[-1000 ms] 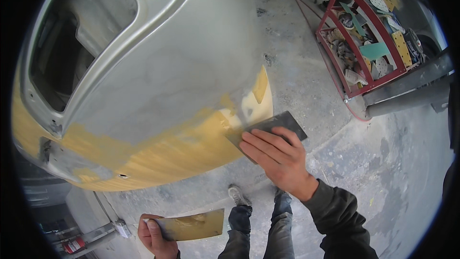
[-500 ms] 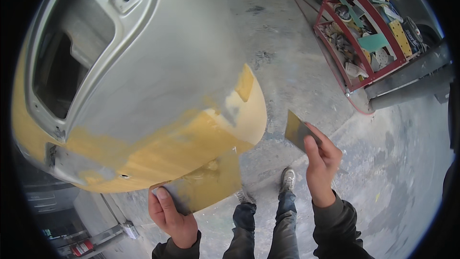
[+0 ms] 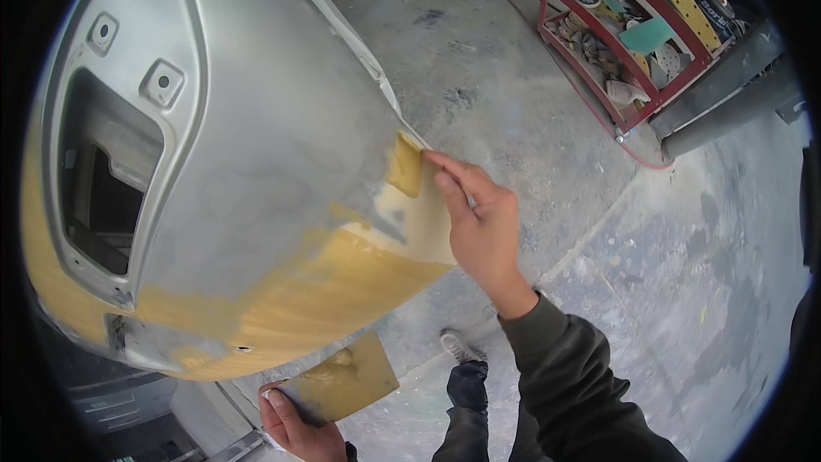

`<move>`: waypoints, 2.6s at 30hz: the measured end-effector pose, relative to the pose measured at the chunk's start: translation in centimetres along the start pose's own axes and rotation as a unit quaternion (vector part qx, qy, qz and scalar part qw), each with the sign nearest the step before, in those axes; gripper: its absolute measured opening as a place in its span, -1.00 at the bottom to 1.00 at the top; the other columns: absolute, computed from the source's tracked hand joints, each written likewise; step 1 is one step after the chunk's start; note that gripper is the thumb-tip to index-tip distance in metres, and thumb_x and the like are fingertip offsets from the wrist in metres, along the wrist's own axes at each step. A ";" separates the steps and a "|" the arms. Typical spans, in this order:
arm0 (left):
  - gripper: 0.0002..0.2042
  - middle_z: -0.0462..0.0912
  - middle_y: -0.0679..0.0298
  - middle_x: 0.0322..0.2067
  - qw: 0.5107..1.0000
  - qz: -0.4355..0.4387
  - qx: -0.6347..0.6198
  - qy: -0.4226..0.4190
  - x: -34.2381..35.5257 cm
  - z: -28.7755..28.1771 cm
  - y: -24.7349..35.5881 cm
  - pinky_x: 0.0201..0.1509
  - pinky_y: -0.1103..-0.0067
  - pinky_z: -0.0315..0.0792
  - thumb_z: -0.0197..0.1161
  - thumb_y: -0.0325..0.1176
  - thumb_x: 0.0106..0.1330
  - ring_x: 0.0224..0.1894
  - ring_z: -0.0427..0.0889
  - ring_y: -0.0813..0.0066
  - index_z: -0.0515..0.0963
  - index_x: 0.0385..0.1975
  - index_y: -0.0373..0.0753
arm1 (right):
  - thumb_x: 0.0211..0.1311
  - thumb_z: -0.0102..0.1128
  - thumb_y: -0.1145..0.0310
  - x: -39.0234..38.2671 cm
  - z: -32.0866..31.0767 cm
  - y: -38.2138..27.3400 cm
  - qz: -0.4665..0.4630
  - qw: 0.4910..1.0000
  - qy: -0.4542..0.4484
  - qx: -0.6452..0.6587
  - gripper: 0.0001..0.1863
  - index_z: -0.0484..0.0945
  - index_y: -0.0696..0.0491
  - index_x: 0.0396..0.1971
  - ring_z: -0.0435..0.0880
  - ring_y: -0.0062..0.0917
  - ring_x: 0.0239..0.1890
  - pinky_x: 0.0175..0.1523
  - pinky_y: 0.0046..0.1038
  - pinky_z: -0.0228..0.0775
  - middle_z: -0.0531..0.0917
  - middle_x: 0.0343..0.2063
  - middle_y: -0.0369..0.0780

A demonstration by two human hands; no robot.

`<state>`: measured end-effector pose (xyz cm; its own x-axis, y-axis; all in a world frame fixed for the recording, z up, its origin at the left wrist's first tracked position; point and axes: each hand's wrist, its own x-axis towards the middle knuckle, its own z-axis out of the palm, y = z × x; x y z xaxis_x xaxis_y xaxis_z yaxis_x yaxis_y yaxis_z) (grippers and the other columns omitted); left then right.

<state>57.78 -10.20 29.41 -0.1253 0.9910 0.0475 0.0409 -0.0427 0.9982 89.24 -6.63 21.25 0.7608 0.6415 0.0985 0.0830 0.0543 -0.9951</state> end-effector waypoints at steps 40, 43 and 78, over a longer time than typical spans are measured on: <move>-0.67 0.65 0.28 -0.15 0.978 0.050 0.183 -0.080 4.4 6.0 2.9 -0.01 0.60 0.49 -0.01 -0.16 0.78 -0.15 0.56 0.60 0.52 -0.04 -0.35 | 0.20 0.30 0.46 -13.9 -2.5 -7.9 -0.296 0.910 -0.224 -0.182 -0.66 0.85 -0.04 -0.04 0.76 -0.47 0.10 0.06 -0.43 0.55 0.81 0.13 -0.36; -0.66 0.64 0.26 -0.13 0.970 0.070 0.231 -0.036 5.6 3.1 3.4 0.01 0.57 0.51 0.00 -0.14 0.77 -0.12 0.57 0.56 0.52 -0.02 -0.34 | 0.24 0.21 0.56 -13.5 -3.0 -5.4 -0.178 0.960 -0.189 -0.104 -0.60 0.84 -0.02 0.02 0.79 -0.41 0.09 0.09 -0.37 0.58 0.82 0.13 -0.27; -0.68 0.64 -0.20 -0.06 0.891 0.173 0.355 -0.224 11.5 -4.2 5.1 -0.04 0.17 0.60 0.25 -0.38 0.61 -0.12 0.67 -0.12 0.49 0.19 -0.49 | 0.04 0.26 0.72 -9.8 8.9 -2.0 -0.081 0.970 0.179 -0.146 -0.50 0.80 0.09 0.02 0.76 -0.25 0.11 0.18 -0.30 0.61 0.83 0.08 -0.19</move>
<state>52.39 0.44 35.17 0.4174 0.8927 0.1700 0.6372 -0.4209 0.6456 75.86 -6.24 22.16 0.8928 0.3335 0.3027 0.3586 -0.1199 -0.9257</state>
